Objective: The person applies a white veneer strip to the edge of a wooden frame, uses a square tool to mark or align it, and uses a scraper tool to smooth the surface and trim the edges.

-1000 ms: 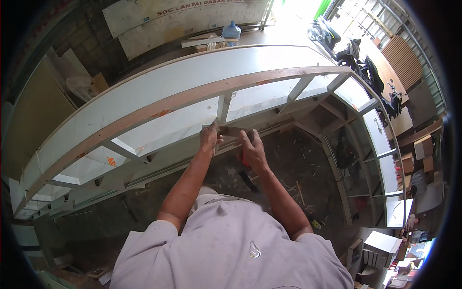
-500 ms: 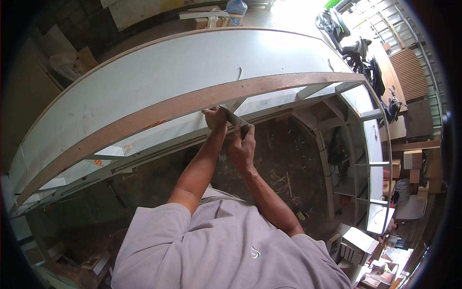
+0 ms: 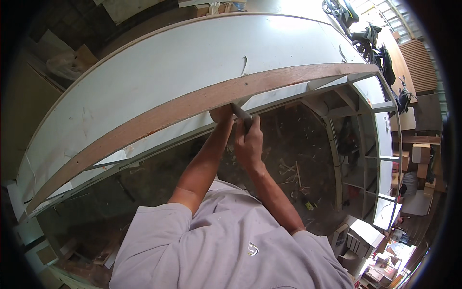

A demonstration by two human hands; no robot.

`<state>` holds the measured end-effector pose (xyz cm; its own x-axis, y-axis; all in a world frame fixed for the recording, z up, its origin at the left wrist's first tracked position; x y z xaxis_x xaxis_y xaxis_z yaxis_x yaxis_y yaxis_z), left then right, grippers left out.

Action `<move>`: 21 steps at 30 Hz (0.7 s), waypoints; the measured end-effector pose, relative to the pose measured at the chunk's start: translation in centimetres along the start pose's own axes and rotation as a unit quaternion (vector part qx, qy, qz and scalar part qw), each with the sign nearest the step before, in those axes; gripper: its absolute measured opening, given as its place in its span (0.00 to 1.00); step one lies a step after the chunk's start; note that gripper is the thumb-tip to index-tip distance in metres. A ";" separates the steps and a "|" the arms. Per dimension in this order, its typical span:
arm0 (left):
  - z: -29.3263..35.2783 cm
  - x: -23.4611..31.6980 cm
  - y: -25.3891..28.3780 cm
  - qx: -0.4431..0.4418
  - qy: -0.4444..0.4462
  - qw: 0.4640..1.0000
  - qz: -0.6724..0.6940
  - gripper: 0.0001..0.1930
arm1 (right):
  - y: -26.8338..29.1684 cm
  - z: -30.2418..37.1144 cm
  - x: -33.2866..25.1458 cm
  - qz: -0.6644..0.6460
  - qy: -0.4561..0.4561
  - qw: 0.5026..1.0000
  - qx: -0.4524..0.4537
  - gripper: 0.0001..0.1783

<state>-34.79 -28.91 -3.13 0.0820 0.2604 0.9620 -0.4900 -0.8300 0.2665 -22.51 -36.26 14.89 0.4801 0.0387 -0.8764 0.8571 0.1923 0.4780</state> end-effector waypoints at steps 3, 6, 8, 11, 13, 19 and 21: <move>-0.1 -0.6 -0.5 -0.059 -0.008 0.998 -0.002 0.24 | -0.2 -2.7 -2.0 0.056 0.055 0.997 0.005 0.12; -0.5 -1.0 0.3 -0.094 -0.017 0.995 -0.040 0.25 | 0.0 -2.0 -0.8 0.019 0.019 1.000 -0.015 0.11; -1.0 -0.9 0.8 -0.113 -0.021 0.991 -0.065 0.25 | 0.5 -0.5 -0.5 -0.005 0.007 1.000 -0.025 0.11; 4.3 1.3 -1.5 -0.054 0.188 0.977 -0.079 0.27 | 3.4 0.4 2.7 0.021 -0.025 0.999 0.001 0.10; 2.3 -0.1 -1.9 -0.059 0.124 0.990 -0.016 0.27 | 2.3 -1.6 1.2 0.033 0.001 0.999 -0.002 0.10; 1.5 -0.4 -1.0 -0.060 -0.048 0.997 0.031 0.27 | 1.3 -1.0 1.4 -0.010 0.018 1.000 0.007 0.12; 2.3 1.8 -0.3 -0.056 -0.090 0.994 -0.025 0.27 | 2.1 -1.0 1.2 -0.019 -0.004 1.000 -0.003 0.12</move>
<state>-32.47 -29.31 -1.29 0.2574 0.1987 0.9456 -0.5744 -0.7555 0.3151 -20.31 -34.80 14.73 0.4484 0.0243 -0.8935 0.8736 0.1995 0.4438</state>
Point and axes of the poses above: each hand's wrist, its own z-axis away from the middle knuckle, its own y-axis out of the back of the hand, x = y × z, the point moved 3 cm from there along -z, towards the middle knuckle, and after that the axes turned 11 degrees about -y, right-handed, at the moved point
